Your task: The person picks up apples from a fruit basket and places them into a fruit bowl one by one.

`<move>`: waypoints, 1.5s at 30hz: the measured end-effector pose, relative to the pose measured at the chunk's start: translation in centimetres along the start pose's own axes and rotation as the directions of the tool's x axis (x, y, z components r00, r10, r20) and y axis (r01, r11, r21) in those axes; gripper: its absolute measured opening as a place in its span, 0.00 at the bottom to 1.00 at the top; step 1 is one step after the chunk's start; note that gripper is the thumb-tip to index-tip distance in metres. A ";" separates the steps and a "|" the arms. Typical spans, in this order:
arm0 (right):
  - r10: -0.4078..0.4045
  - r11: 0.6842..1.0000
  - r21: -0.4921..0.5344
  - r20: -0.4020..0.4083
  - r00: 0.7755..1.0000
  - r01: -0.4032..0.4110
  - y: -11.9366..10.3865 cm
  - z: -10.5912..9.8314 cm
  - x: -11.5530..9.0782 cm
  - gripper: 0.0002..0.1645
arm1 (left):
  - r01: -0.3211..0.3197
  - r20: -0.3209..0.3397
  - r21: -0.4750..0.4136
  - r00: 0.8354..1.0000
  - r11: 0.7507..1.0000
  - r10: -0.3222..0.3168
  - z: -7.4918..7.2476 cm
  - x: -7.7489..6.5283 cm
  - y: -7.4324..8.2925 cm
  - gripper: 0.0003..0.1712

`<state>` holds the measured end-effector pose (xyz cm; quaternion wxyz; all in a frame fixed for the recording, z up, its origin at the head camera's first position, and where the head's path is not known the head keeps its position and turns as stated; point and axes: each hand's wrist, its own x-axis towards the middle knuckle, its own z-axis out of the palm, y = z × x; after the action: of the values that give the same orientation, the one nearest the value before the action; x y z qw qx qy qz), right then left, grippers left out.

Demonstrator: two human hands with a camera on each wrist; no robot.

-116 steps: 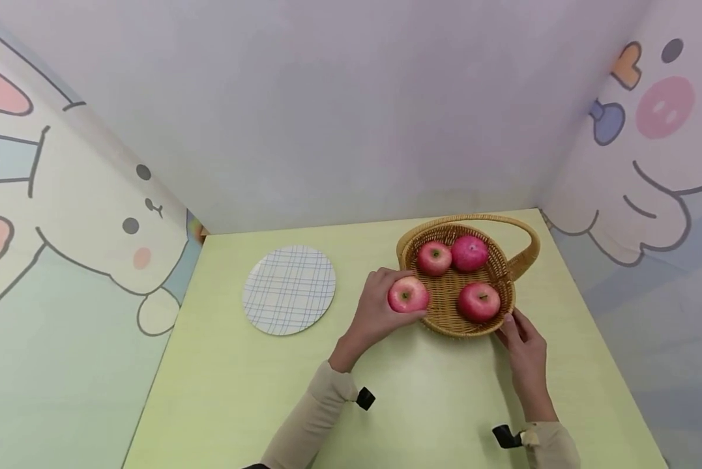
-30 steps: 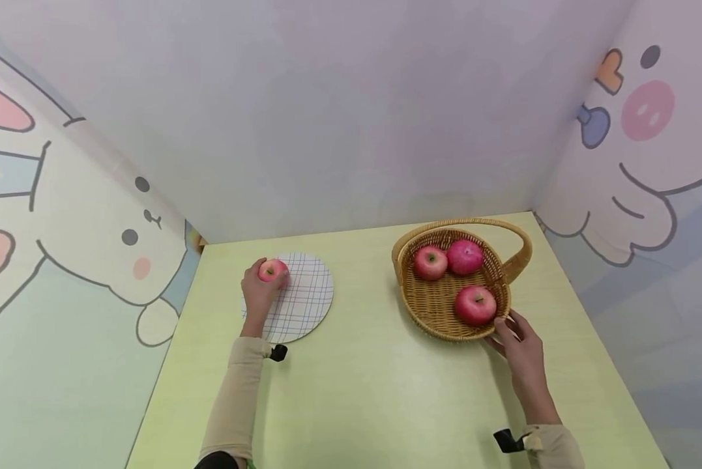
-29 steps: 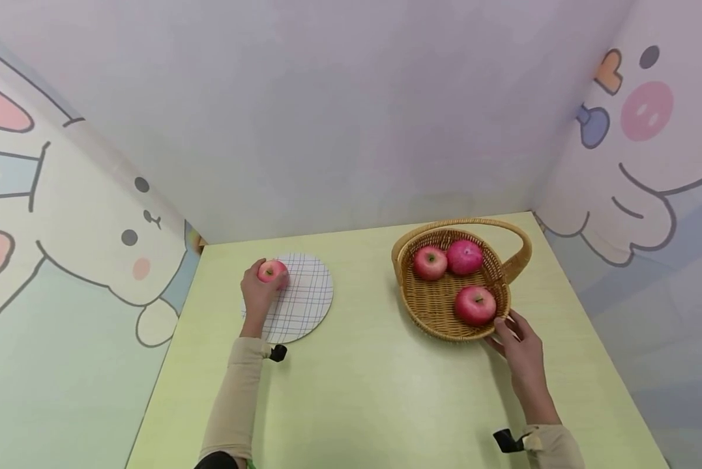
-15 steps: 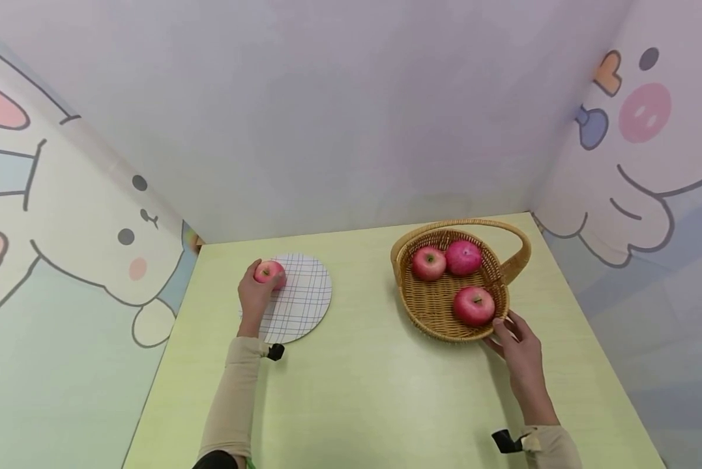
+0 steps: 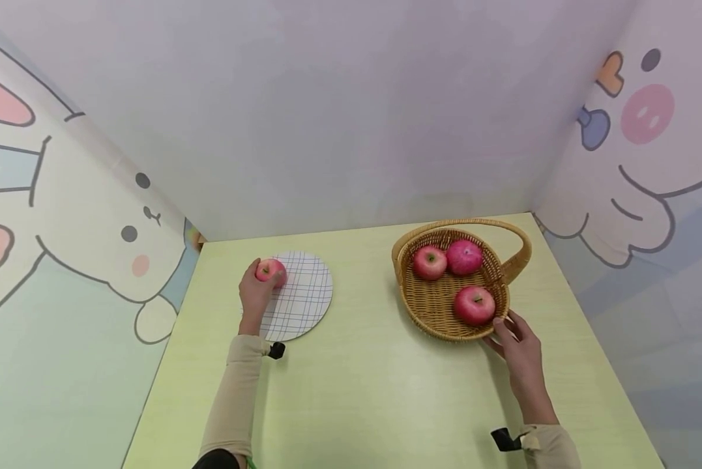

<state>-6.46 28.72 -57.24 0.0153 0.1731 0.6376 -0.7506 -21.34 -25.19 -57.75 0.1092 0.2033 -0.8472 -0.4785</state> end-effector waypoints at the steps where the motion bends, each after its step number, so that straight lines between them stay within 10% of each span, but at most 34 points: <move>1: 0.002 1.000 0.005 0.002 1.000 -0.002 0.0 0.0 0.0 0.47 | 0.000 0.007 0.007 1.000 1.000 0.000 0.0 0.1 0.0 0.46; 30: -0.032 0.999 0.030 0.003 0.999 0.032 0.2 -0.1 0.2 0.45 | -0.035 0.131 0.050 0.991 0.998 0.028 0.0 0.8 -1.1 0.53; 45: 0.009 1.000 -0.014 -0.009 1.000 -0.009 0.0 0.0 0.2 0.48 | -0.123 -0.105 0.219 0.983 0.968 0.149 0.1 -0.9 -0.2 0.55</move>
<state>-6.62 28.77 -57.28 0.0170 0.1793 0.6422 -0.7450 -20.48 -24.78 -57.97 0.1707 0.1835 -0.8971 -0.3638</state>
